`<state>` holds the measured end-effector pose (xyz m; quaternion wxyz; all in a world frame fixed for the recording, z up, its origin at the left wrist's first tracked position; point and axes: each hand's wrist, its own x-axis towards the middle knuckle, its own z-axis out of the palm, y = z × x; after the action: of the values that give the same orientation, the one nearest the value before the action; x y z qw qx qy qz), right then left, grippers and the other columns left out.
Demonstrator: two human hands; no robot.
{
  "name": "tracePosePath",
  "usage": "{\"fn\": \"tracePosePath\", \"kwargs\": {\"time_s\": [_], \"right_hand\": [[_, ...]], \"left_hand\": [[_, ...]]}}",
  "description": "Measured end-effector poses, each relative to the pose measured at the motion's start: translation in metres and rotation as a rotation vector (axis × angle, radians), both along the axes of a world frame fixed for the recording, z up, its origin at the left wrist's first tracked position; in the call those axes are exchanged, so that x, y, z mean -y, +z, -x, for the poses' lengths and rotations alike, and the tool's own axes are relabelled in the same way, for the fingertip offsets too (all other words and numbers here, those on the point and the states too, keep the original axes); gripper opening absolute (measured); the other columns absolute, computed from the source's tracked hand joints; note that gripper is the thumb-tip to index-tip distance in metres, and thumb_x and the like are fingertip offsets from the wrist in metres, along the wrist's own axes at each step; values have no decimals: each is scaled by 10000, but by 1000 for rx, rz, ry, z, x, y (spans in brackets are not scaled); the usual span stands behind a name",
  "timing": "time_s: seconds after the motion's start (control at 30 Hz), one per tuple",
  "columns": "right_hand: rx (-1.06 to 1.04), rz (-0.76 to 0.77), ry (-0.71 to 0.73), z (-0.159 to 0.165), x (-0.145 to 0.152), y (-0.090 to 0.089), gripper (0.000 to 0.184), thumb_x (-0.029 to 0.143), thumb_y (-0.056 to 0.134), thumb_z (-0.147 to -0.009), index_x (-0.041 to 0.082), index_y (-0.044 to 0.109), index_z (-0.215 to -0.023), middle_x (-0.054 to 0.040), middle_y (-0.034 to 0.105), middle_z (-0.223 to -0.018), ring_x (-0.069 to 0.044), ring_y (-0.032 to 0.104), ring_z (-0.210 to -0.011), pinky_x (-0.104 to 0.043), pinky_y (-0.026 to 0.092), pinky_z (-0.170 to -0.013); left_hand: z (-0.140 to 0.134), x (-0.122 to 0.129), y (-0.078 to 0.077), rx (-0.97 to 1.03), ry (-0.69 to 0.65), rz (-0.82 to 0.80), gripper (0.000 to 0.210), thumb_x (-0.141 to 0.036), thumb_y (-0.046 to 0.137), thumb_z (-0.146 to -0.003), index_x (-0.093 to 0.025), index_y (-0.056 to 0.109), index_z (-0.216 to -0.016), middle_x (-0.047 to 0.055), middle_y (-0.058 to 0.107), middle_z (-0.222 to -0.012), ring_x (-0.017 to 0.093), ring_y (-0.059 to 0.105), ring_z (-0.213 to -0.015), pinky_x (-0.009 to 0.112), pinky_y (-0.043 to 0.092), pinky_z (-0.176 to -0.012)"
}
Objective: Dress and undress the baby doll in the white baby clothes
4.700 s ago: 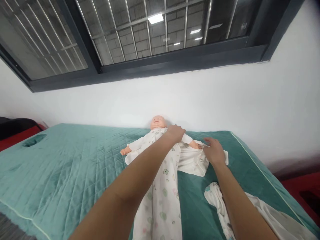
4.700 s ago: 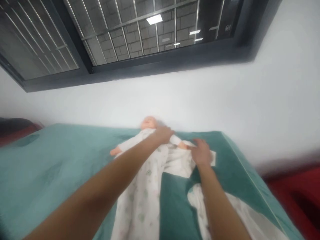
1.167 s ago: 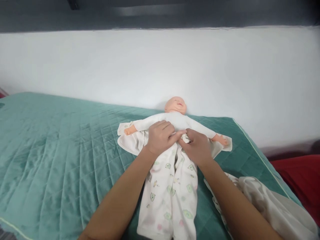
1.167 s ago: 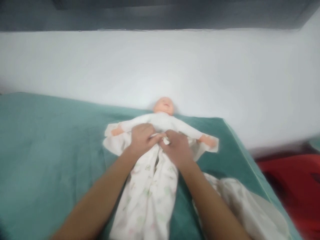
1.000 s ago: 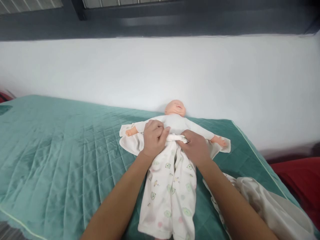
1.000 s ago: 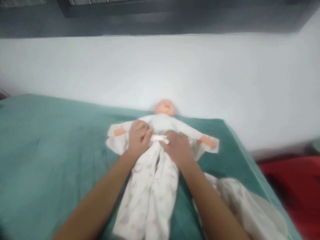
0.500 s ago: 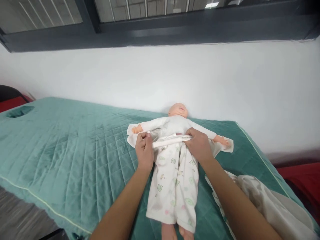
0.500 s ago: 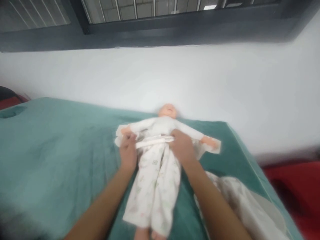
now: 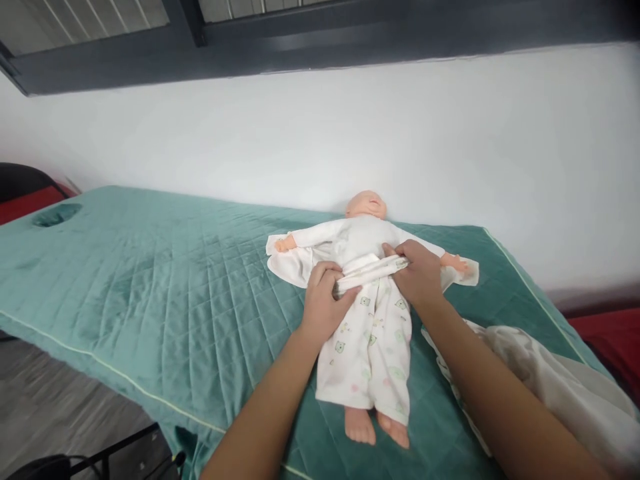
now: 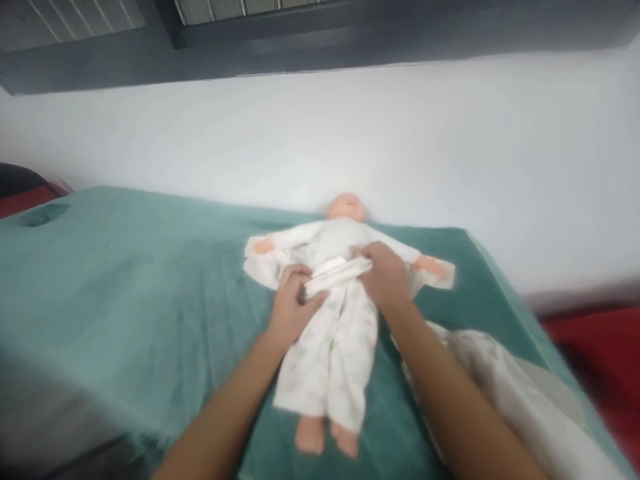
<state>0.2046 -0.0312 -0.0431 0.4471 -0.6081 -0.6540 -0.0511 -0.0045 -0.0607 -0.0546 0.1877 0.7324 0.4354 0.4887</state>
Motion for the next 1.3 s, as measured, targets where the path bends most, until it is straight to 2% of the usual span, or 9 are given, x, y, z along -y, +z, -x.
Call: {"fn": "tracePosePath", "kwargs": {"time_s": [0.13,0.37,0.43,0.57,0.73,0.9,0.97,1.1,1.3], "right_hand": [[111,-125,-33,-7,8,-6,373,442,496,-936,219,520,-638,-36,569,-630,-172,532,-643,-294,391,-637],[203,-194,-132,-7,42,-18,337,381,583,-892,200,582,-607,-15,586,-568,-146,534,-568,-265,370,-591],[134,-148,-86,-5,58,-20,307,371,603,-864,198,596,-610,-8,594,-562,-135,530,-538,-255,367,-577],[13,119,36,-4,78,-19,149,322,576,-782,210,632,-701,-3,638,-626,-154,557,-575,-260,378,-596],[-51,316,-11,-7,72,-15,222,428,558,-770,211,609,-767,-29,651,-732,-200,565,-679,-298,379,-647],[-111,351,-41,-12,64,-19,274,476,575,-749,207,568,-799,-36,618,-781,-224,561,-757,-320,377,-697],[-146,338,-2,-14,64,-19,281,481,584,-742,205,571,-795,-34,620,-797,-220,558,-769,-321,382,-719],[-179,339,47,-17,65,-21,298,496,590,-756,198,585,-748,-25,623,-773,-193,539,-719,-306,380,-708],[-77,297,104,-15,65,-23,294,436,579,-759,190,541,-603,-1,552,-612,-163,501,-631,-273,344,-633]], "left_hand": [[0,-6,-6,-67,66,-21,163,-295,661,-826,-202,536,-779,52,575,-943,192,566,-931,337,473,-829],[1,-12,-13,-4,122,-91,165,-100,590,-766,-196,482,-687,9,515,-856,142,526,-813,264,439,-737],[2,-14,-15,-13,157,-124,191,-63,572,-744,-197,459,-666,3,503,-831,138,514,-793,260,427,-727],[2,-16,-16,14,178,-163,217,-42,558,-735,-198,436,-648,-8,495,-803,130,514,-775,248,425,-727],[1,-14,-16,26,179,-130,198,-50,572,-726,-201,465,-654,-10,502,-794,134,525,-782,246,433,-729],[1,-15,-18,-1,207,-93,149,-76,577,-757,-203,509,-719,-4,520,-799,150,513,-787,262,426,-731],[2,-16,-18,-24,163,-104,95,-119,568,-810,-202,569,-856,12,555,-859,165,522,-836,278,429,-761],[3,-15,-15,-154,50,-166,206,-192,496,-900,-213,618,-1064,50,580,-956,206,513,-939,339,419,-862],[4,-10,-8,-43,-7,-226,122,-196,486,-869,-187,600,-825,75,573,-973,223,494,-981,387,400,-910]]}}
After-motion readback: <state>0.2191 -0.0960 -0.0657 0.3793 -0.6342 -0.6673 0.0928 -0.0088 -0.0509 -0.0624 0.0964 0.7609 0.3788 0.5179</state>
